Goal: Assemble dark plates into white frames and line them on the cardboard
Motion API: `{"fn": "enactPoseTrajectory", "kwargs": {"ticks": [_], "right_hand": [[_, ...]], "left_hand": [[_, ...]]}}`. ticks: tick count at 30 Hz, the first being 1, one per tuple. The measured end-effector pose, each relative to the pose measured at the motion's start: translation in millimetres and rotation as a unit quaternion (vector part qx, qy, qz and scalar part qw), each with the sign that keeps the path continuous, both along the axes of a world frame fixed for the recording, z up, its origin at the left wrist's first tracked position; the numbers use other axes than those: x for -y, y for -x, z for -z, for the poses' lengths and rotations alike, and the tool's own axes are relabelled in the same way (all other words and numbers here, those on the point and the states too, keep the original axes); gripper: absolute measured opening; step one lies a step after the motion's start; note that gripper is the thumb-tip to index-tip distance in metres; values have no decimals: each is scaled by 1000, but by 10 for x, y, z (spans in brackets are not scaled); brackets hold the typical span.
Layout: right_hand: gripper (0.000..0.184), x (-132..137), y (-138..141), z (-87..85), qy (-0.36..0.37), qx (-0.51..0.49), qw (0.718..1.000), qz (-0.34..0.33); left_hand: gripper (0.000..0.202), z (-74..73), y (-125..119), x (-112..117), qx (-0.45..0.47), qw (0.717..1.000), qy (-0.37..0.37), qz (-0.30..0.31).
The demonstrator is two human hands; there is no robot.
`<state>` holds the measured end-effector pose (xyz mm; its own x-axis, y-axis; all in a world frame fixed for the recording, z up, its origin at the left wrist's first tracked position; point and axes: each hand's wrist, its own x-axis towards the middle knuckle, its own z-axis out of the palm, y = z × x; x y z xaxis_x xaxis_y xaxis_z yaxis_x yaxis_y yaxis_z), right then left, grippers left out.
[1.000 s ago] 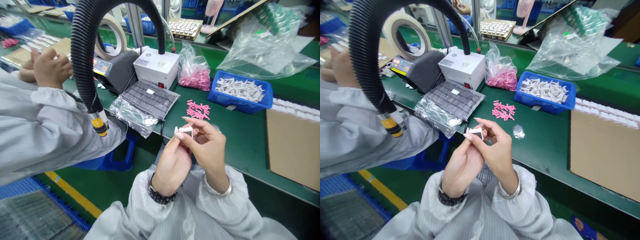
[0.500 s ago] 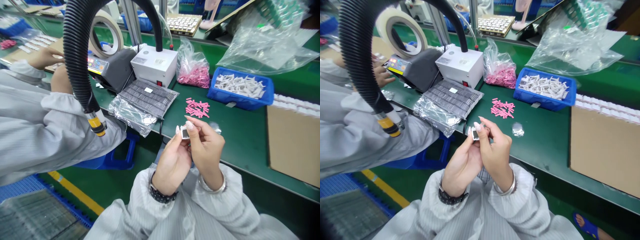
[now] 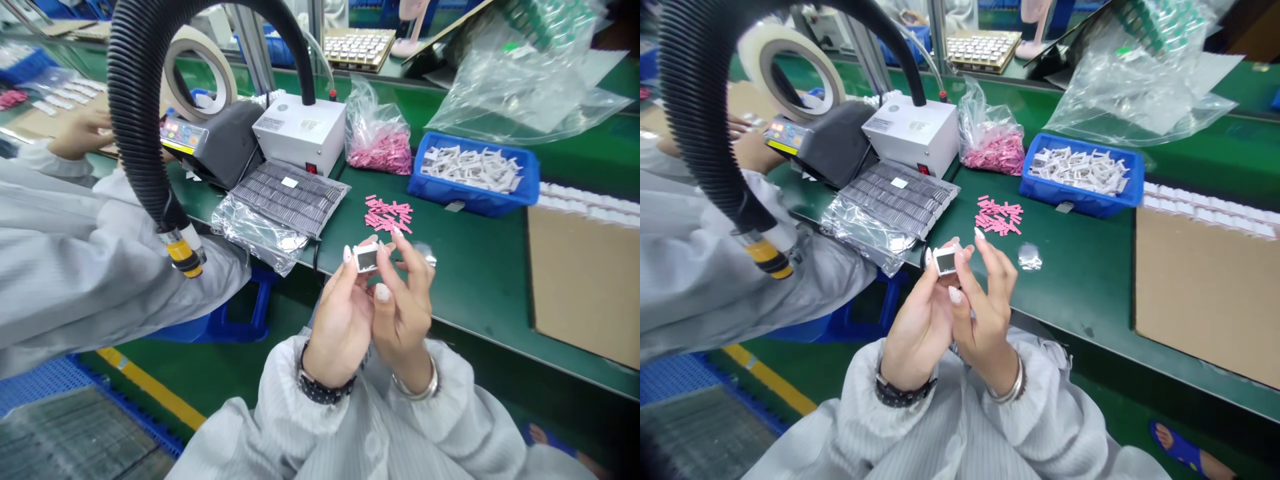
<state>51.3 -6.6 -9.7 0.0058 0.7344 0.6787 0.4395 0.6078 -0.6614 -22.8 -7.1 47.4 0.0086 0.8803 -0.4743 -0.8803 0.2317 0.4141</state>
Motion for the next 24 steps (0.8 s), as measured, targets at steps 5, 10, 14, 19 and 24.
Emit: {"fn": "enactPoseTrajectory", "kwargs": {"ticks": [5,10,14,19,24], "right_hand": [[47,28,25,-41,91,-108,989,-37],[41,54,46,-112,169,-239,952,-89],[27,8,73,-169,177,-314,931,-59],[25,-22,128,-222,168,-389,905,-35],[14,-15,118,-232,171,-351,921,-13]], "left_hand": [[30,38,-18,-28,9,999,-40,18],[31,29,-39,-35,10,999,-44,26],[26,32,-94,-14,-15,999,-36,12],[30,57,-135,23,-54,996,-73,5],[30,48,-145,27,-71,994,-84,10]]}}
